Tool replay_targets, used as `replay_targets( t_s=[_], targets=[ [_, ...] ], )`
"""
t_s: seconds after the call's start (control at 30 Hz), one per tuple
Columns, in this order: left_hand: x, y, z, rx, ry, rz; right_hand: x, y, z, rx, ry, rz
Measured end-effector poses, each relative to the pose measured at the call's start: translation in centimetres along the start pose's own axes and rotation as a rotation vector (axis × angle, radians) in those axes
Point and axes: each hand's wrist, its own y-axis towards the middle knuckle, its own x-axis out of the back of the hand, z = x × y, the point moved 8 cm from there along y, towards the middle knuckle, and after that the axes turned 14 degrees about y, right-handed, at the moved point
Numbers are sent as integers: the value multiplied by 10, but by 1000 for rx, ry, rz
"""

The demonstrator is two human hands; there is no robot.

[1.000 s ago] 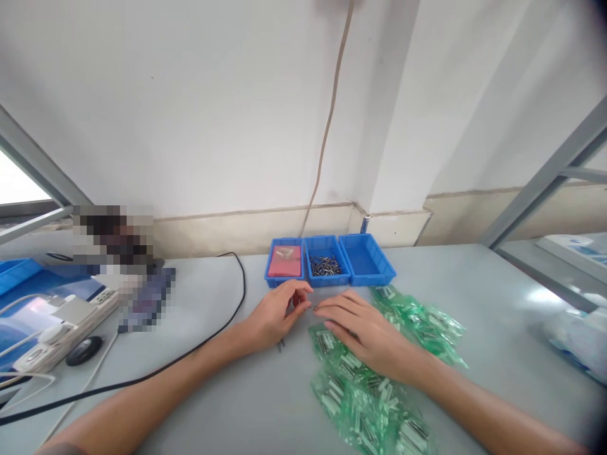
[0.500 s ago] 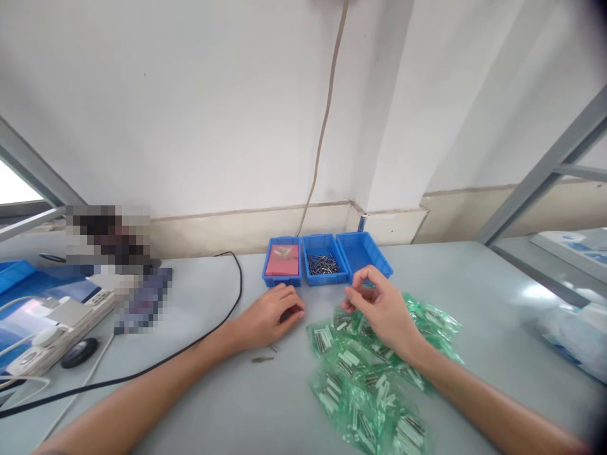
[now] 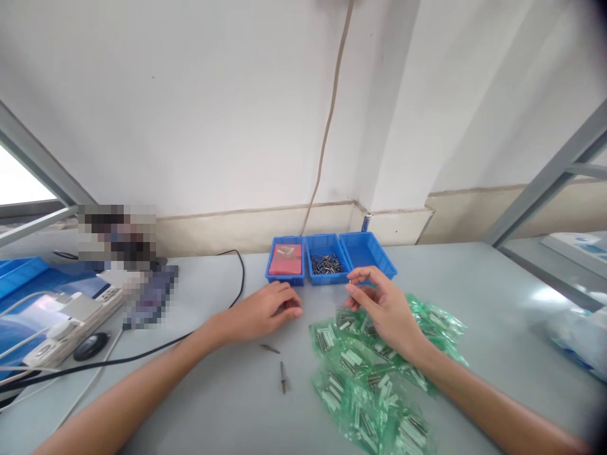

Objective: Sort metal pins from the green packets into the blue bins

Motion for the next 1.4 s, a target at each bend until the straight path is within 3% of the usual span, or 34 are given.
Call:
replay_targets(
  t_s=[0.1, 0.17, 0.3, 0.4, 0.63, 0.93, 1.07, 1.4],
  targets=[
    [4, -27, -10, 75, 113, 72, 2, 0, -2, -2, 1, -11],
    [-5, -52, -16, 157, 214, 79, 2, 0, -3, -11, 3, -14],
    [-36, -96, -26, 283, 372, -9, 1, 1, -3, -17, -3, -7],
    [-50, -106, -25, 329, 397, -71, 0, 0, -3, -14, -6, -2],
    [-42, -76, -14, 296, 292, -60, 1, 0, -3, -12, -30, 2],
    [-27, -28, -25, 0, 58, -19, 3, 2, -2, 0, -74, 3],
    [-22, -13, -18, -75, -6, -66, 3, 2, -3, 19, -80, 7],
    [-18, -4, -19, -127, 38, -175, 3, 3, -3, 8, -69, -12]
  ],
)
